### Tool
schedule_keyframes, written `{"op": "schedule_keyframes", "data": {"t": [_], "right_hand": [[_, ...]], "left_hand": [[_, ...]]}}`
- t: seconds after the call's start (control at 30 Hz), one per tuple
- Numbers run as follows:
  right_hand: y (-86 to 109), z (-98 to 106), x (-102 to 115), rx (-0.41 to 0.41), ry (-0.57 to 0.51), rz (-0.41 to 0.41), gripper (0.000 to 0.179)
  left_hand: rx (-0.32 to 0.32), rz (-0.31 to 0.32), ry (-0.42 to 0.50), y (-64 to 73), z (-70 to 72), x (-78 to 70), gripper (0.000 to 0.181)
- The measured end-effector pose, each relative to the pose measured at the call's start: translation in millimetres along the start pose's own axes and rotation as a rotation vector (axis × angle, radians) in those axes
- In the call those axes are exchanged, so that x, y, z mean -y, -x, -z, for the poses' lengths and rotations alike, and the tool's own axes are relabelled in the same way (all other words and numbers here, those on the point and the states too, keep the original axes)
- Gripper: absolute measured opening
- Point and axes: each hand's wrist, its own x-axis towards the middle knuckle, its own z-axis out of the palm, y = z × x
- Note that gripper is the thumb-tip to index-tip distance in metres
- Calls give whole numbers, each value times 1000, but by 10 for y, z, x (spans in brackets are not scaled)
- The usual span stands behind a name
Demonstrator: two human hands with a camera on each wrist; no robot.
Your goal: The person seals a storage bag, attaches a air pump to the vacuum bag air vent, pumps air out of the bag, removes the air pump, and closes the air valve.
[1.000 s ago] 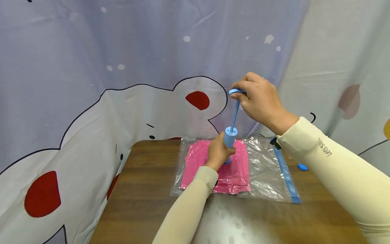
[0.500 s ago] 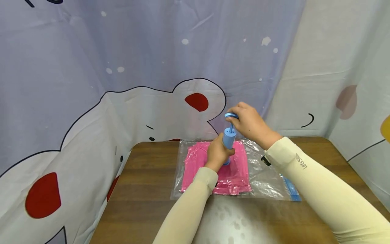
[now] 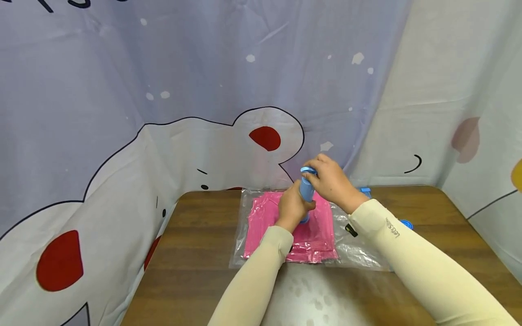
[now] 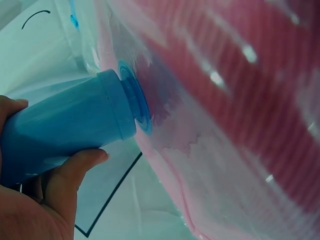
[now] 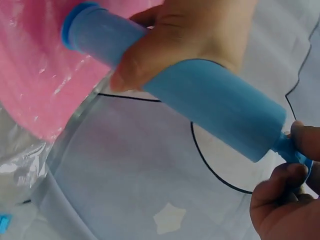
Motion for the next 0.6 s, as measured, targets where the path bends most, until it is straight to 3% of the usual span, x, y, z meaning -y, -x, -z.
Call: {"op": "schedule_keyframes", "data": {"t": [0.33,0.6], "right_hand": [[-120,176,147,-56,23,-19,22],[-156,419,363,-147,9,26,21]], "left_hand": [[-8,-13,20,-42,42,50,58],[-29,-22,37,-4,92,41,53]]}}
